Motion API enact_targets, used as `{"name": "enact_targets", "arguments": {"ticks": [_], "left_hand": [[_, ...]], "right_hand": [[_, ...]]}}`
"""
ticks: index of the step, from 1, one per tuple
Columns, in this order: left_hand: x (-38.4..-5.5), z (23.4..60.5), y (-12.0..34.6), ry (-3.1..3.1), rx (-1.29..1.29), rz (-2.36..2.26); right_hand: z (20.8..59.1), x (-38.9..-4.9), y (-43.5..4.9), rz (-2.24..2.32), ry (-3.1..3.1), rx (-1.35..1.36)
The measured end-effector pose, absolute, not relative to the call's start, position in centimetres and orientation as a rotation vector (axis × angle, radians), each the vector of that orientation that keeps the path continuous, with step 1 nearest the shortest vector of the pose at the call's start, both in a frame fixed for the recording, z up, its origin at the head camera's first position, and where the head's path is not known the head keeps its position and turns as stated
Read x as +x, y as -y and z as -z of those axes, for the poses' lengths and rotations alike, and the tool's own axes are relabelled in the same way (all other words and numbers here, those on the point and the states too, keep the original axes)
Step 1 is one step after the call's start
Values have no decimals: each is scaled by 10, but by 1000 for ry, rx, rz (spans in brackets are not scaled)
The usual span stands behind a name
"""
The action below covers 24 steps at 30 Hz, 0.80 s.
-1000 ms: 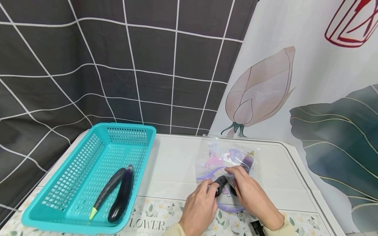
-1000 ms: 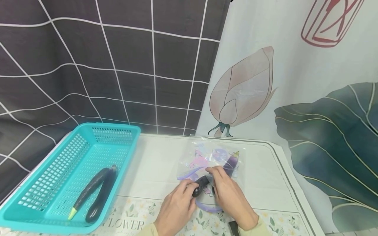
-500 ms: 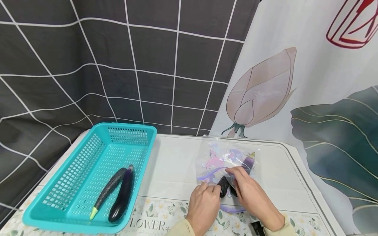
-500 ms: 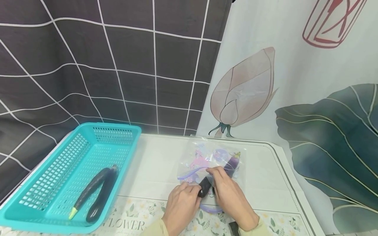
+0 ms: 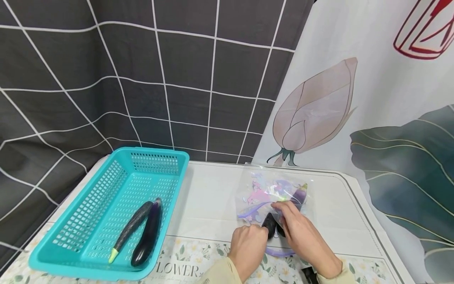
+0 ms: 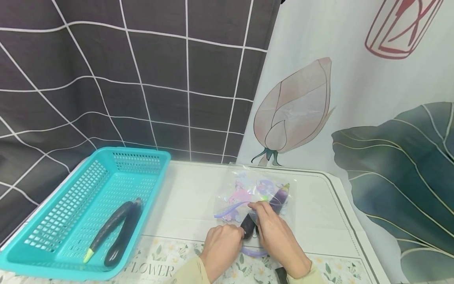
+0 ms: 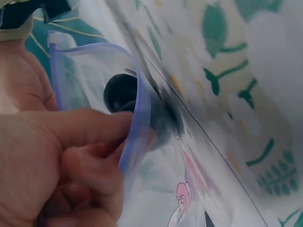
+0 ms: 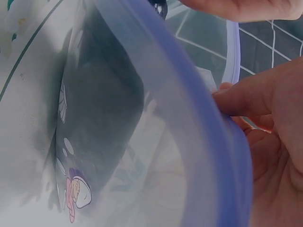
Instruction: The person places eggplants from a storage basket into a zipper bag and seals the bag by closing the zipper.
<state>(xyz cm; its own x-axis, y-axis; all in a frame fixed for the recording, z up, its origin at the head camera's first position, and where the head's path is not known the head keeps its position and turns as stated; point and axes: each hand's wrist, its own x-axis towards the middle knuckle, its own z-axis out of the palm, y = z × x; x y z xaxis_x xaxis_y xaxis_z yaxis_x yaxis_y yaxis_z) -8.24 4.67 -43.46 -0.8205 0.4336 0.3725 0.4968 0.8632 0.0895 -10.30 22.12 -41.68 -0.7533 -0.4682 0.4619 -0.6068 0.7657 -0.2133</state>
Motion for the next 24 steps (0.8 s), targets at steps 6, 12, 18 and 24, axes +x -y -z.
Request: {"name": "enact_targets", "arguments": {"ticks": [6, 12, 18, 24], "left_hand": [[-85, 435, -46, 2730, -744, 354], [-86, 436, -41, 2721, -749, 471], [-84, 433, -34, 2716, -759, 600], [-80, 426, -25, 2694, -795, 758]], "right_hand": [[417, -104, -221, -492, 2582, 812], [416, -104, -221, -499, 2579, 814], [417, -103, -221, -498, 2566, 822], [418, -105, -221, -492, 2559, 829]]}}
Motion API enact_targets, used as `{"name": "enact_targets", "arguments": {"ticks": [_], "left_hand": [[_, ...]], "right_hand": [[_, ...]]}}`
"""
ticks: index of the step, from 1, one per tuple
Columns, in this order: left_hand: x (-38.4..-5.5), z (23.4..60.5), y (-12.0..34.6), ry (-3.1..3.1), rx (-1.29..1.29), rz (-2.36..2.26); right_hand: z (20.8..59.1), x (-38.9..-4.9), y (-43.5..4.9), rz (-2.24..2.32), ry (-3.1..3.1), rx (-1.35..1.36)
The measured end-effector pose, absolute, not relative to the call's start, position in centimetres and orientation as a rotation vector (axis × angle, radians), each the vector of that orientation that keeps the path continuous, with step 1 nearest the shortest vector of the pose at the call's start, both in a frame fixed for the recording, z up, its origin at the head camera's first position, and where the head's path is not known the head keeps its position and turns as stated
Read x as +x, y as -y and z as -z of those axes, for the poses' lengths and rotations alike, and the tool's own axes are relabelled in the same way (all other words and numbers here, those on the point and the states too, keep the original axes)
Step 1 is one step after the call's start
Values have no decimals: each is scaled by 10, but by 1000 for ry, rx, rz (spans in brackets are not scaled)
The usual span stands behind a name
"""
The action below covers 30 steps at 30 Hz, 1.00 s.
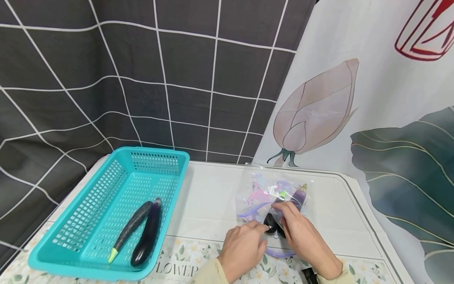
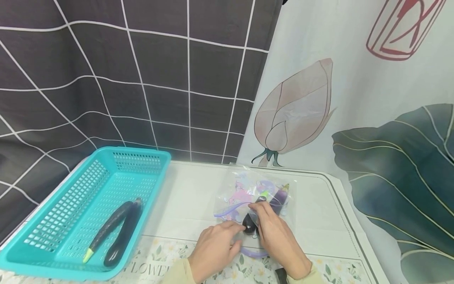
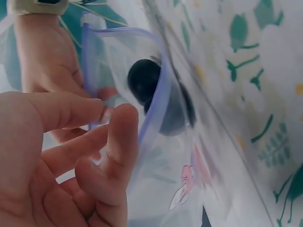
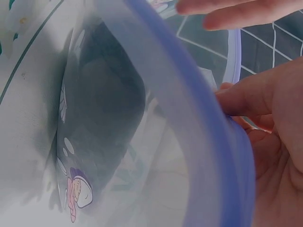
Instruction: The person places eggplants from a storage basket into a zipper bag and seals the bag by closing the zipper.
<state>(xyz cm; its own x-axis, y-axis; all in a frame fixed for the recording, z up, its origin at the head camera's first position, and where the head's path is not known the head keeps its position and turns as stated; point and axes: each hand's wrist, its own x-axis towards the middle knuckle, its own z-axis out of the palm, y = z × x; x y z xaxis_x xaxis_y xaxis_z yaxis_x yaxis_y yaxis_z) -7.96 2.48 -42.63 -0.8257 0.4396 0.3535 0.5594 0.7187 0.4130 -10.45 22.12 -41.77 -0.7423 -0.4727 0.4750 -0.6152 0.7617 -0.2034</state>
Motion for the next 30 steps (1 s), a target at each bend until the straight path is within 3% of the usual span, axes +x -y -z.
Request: {"name": "enact_targets", "arguments": {"ticks": [7, 30], "left_hand": [[-77, 416, -8, 2627, -835, 902], [-74, 392, 45, 2641, -568, 1113]], "right_hand": [[417, -104, -220, -476, 2587, 807], [417, -103, -220, -490, 2569, 824]]}}
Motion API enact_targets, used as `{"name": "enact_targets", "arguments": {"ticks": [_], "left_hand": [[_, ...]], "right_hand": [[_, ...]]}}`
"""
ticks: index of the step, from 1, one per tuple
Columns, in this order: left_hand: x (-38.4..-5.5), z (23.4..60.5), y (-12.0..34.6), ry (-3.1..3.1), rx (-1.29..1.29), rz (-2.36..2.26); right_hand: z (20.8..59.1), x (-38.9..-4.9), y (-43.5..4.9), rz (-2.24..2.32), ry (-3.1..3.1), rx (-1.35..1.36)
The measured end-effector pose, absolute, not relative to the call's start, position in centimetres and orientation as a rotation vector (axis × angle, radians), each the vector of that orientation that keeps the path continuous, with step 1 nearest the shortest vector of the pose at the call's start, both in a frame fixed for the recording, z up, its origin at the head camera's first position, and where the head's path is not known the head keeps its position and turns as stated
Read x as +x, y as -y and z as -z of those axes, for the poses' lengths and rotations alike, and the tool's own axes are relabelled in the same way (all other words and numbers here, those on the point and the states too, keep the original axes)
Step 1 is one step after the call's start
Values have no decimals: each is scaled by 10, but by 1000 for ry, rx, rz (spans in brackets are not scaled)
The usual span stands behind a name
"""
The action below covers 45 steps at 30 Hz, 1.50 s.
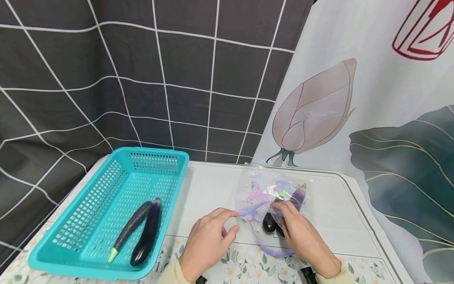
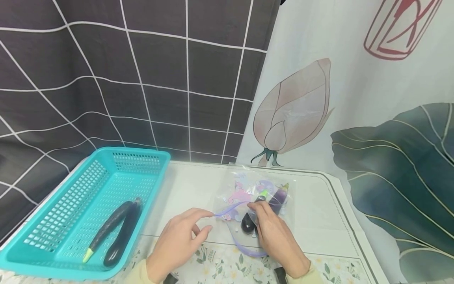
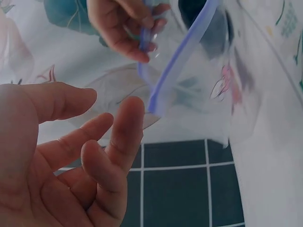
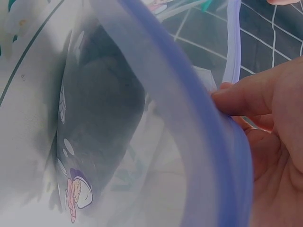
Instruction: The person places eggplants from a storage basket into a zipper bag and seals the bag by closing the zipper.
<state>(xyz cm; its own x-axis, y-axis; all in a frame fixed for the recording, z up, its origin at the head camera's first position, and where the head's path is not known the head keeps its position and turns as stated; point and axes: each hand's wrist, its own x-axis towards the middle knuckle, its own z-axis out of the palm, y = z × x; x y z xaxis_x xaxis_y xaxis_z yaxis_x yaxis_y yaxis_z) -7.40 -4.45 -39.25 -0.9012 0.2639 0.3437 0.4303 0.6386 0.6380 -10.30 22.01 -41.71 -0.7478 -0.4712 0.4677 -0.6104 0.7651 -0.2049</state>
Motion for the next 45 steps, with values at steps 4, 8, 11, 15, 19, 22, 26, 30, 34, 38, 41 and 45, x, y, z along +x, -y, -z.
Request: {"name": "enact_targets", "arguments": {"ticks": [4, 8, 11, 15, 19, 22, 26, 30, 34, 38, 41, 45], "left_hand": [[-74, 387, 52, 2627, -554, 1079], [-72, 381, 58, 2603, -534, 1037], [-71, 377, 62, 2593, -493, 1006], [-69, 370, 70, 2597, -435, 964], [-67, 363, 82, 2589, -361, 930], [-66, 358, 92, 2567, -307, 909], [-64, 352, 106, 2557, -247, 892], [-63, 347, 120, 2576, -173, 892], [-63, 342, 136, 2606, -76, 907], [-62, 338, 146, 2624, 1, 928], [-60, 336, 150, 2620, 16, 928], [-57, 334, 157, 2630, 26, 905]], "right_hand": [[417, -103, -220, -490, 2570, 820], [417, -103, -221, -491, 2573, 819], [417, -103, -221, -493, 2573, 818], [417, -102, -220, -496, 2580, 810], [417, -102, -220, -497, 2586, 806], [416, -102, -220, -499, 2587, 805], [417, -103, -221, -502, 2586, 809], [418, -103, -221, -503, 2586, 813], [418, -103, -221, -501, 2587, 811], [417, -103, -221, -504, 2594, 807], [417, -103, -221, -513, 2597, 808], [418, -104, -221, -514, 2583, 818]]}}
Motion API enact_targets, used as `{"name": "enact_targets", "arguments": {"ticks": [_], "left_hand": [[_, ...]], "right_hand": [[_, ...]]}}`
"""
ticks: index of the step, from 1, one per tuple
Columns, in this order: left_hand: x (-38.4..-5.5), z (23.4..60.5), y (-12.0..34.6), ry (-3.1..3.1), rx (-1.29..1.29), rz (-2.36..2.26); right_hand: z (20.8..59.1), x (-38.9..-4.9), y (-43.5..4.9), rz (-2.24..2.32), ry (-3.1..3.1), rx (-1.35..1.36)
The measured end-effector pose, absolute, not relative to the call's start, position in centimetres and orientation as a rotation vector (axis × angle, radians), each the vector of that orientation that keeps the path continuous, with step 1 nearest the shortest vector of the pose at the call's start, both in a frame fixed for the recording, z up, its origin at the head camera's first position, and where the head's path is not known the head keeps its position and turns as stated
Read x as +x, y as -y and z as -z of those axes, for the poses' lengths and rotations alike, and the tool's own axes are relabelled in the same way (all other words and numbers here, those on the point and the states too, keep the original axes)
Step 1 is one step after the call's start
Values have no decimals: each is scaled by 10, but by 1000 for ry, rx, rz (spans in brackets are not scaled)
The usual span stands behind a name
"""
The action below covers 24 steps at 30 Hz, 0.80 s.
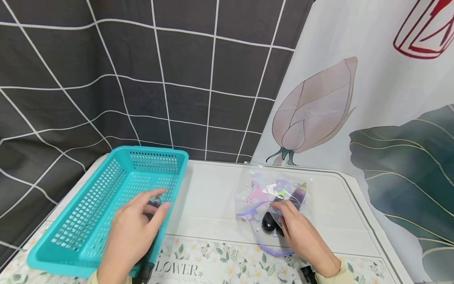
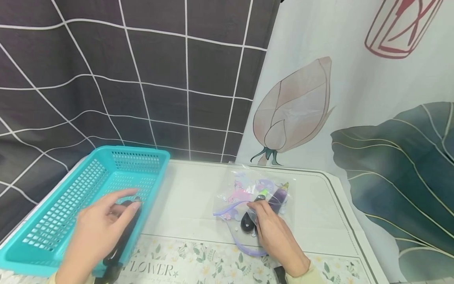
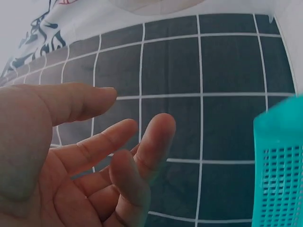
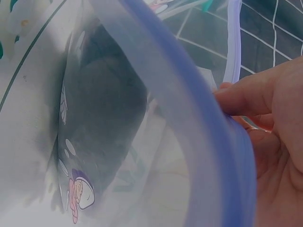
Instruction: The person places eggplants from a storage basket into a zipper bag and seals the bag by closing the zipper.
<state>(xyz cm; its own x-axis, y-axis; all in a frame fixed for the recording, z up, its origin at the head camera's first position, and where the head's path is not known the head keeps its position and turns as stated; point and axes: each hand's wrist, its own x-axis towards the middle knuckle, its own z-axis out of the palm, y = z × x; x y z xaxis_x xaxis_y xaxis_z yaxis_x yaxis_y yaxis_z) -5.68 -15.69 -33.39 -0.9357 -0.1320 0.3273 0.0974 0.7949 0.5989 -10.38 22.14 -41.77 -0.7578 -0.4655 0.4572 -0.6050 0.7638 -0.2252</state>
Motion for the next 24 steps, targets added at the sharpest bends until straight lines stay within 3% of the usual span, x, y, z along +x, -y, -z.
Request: {"name": "enact_targets", "arguments": {"ticks": [24], "left_hand": [[-69, 327, 226, 2974, 21, 615]], "right_hand": [[419, -106, -221, -516, 2568, 844]]}}
